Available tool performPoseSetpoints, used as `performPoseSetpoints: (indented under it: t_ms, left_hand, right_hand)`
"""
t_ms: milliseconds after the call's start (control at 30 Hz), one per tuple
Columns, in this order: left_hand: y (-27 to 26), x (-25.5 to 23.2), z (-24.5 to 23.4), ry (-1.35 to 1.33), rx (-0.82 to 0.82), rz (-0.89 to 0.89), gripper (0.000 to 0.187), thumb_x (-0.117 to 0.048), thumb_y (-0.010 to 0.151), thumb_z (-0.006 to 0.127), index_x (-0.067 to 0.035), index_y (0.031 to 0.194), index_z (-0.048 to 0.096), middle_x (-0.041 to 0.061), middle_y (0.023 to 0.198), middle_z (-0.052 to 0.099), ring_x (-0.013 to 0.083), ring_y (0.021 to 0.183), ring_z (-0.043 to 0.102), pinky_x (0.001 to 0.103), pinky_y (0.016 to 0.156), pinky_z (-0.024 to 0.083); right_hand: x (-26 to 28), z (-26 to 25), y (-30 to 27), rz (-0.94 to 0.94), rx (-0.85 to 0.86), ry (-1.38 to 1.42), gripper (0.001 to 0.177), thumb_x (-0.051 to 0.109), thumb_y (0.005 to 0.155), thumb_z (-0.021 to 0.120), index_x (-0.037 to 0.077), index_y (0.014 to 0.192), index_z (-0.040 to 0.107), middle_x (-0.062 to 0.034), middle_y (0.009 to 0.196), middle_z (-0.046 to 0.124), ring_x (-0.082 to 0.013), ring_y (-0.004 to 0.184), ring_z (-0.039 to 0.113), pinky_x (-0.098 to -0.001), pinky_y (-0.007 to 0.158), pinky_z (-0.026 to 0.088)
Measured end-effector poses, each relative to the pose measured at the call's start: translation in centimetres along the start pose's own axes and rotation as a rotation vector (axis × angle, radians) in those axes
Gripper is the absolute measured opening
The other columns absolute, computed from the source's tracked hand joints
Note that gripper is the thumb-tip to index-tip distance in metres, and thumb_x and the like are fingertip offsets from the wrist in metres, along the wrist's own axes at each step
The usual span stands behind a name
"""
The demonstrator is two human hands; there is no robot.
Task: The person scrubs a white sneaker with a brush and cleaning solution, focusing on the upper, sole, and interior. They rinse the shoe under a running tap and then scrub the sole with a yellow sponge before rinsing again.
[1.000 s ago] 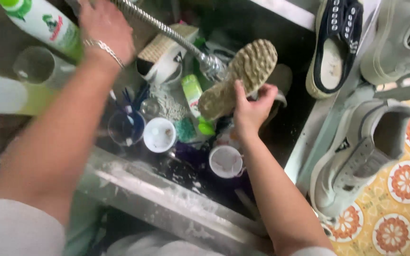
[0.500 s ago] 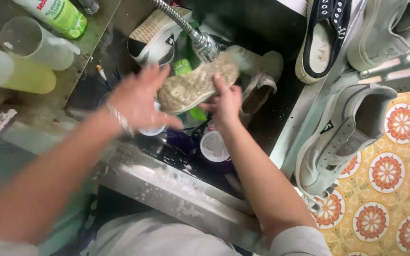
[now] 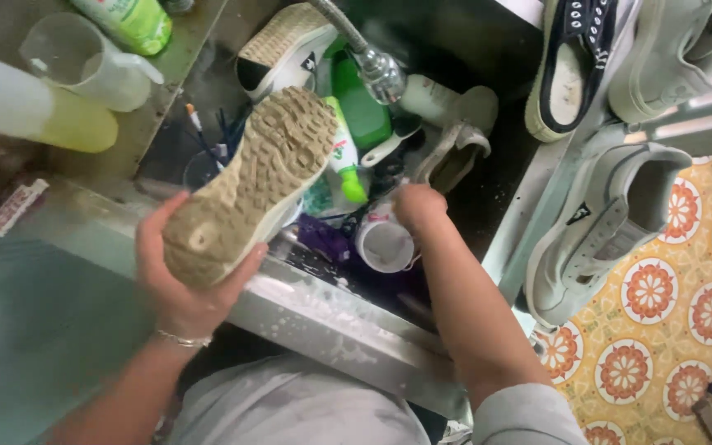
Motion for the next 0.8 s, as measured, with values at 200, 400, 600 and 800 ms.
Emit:
performPoseSetpoints:
  t_ms: [200,400,600,800]
  left_hand:
    - [-2.5,1.8,-0.6,-0.177,-0.210,0.129,0.103,-0.030,0.089,0.111,0.005,0.169,0.057,0.028,0.164,0.066,0.0463,0.150,0.075,0.060,0.128,0.074]
    - [-1.6,2.4,-2.0,-0.126,-0.332,0.247,0.109,-0.023,0.084,0.118,0.016,0.165,0.056,0.035,0.153,0.071,0.0480,0.143,0.079,0.064,0.127,0.067]
    - [-0.8,1.9,-2.0,-0.243,-0.288,0.328,0.106,-0.017,0.085,0.118,0.016,0.163,0.055,0.035,0.155,0.070,0.0494,0.148,0.078,0.062,0.127,0.069]
    - [-1.6,0.9,-1.0,-0.313,-0.180,0.412,0.103,-0.013,0.083,0.117,0.020,0.159,0.054,0.038,0.152,0.071,0.0528,0.148,0.077,0.065,0.127,0.068]
  right_hand:
    - [-0.5,4.9,7.4,-0.178,-0.110,-0.215,0.036,0.025,0.113,0.066,0.011,0.139,0.087,-0.0148,0.138,0.087,-0.0383,0.119,0.087,-0.0521,0.093,0.073]
    - [-0.5,5.8,9.4,-0.409,-0.391,-0.460,0.032,0.025,0.117,0.068,0.007,0.131,0.091,-0.0173,0.143,0.078,-0.0346,0.134,0.079,-0.0519,0.096,0.076]
    - [1.5,-2.6,-2.0,-0.354,-0.186,-0.111,0.061,0.029,0.108,0.084,-0.004,0.155,0.065,-0.0373,0.151,0.074,-0.0552,0.144,0.075,-0.0679,0.123,0.064]
    - [-6.6,-1.9,-4.0,-0.076,-0.435,0.156,0.061,0.044,0.084,0.097,0.019,0.139,0.085,-0.0157,0.124,0.089,-0.0460,0.129,0.085,-0.0636,0.108,0.063]
Point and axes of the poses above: each hand's wrist, its own y-axis towards the middle knuckle, its own z-axis out of the palm, x = y × z, the point moved 10 cm from there along y, towards the middle knuckle
